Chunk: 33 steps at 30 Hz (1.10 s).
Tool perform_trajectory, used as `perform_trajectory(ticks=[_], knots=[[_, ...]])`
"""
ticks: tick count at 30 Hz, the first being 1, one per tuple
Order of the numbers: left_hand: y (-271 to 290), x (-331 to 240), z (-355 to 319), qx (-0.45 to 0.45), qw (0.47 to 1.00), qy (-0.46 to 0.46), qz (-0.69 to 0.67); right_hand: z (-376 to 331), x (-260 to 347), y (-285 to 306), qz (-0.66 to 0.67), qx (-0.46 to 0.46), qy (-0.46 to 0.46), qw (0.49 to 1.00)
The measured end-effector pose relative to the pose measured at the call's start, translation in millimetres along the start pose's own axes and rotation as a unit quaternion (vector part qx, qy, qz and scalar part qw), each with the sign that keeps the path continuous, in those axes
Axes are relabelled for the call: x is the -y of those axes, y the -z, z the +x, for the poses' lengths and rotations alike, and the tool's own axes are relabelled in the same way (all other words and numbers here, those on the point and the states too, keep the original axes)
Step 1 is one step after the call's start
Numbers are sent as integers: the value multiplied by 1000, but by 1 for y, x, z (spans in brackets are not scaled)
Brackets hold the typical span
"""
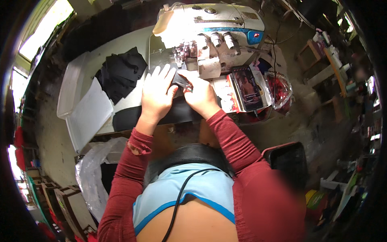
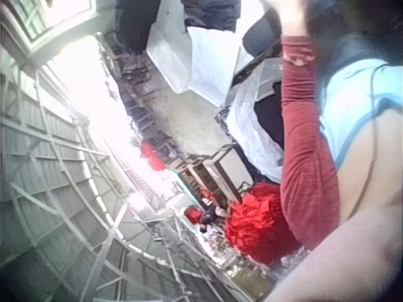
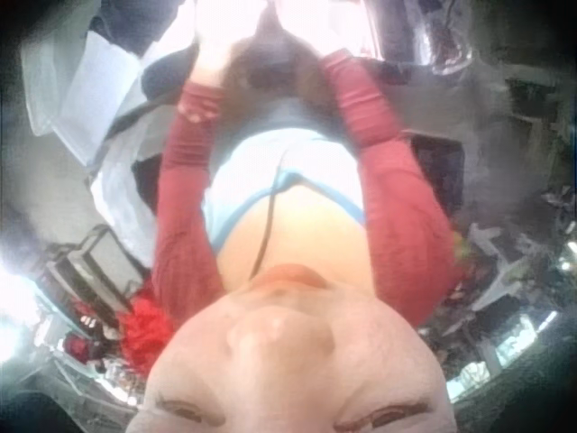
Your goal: The person repeatedly cuts small pieces from a long strip of black fabric using scissors. They trim the strip, fold it, and cut off sections, placing the cut pieces into a pile on the table.
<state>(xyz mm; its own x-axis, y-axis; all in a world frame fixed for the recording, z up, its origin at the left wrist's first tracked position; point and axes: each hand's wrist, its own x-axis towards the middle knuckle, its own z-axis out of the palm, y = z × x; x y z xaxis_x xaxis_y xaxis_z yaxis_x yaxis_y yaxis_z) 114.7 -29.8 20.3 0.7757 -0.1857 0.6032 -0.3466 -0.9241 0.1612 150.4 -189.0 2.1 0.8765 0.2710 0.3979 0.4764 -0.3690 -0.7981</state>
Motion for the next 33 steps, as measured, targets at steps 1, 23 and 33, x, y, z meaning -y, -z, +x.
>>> perform_trajectory(ticks=[1, 23, 33], knots=[[-1, 0, -1, -1, 1000, 3, -6, -4, 2, 0, -38, 13, -5, 999], [73, 42, 12, -89, 935, 136, -316, 47, 28, -8, -356, -138, 223, 897], [73, 139, 18, -146, 974, 104, 139, 25, 53, 2, -217, -65, 139, 964]])
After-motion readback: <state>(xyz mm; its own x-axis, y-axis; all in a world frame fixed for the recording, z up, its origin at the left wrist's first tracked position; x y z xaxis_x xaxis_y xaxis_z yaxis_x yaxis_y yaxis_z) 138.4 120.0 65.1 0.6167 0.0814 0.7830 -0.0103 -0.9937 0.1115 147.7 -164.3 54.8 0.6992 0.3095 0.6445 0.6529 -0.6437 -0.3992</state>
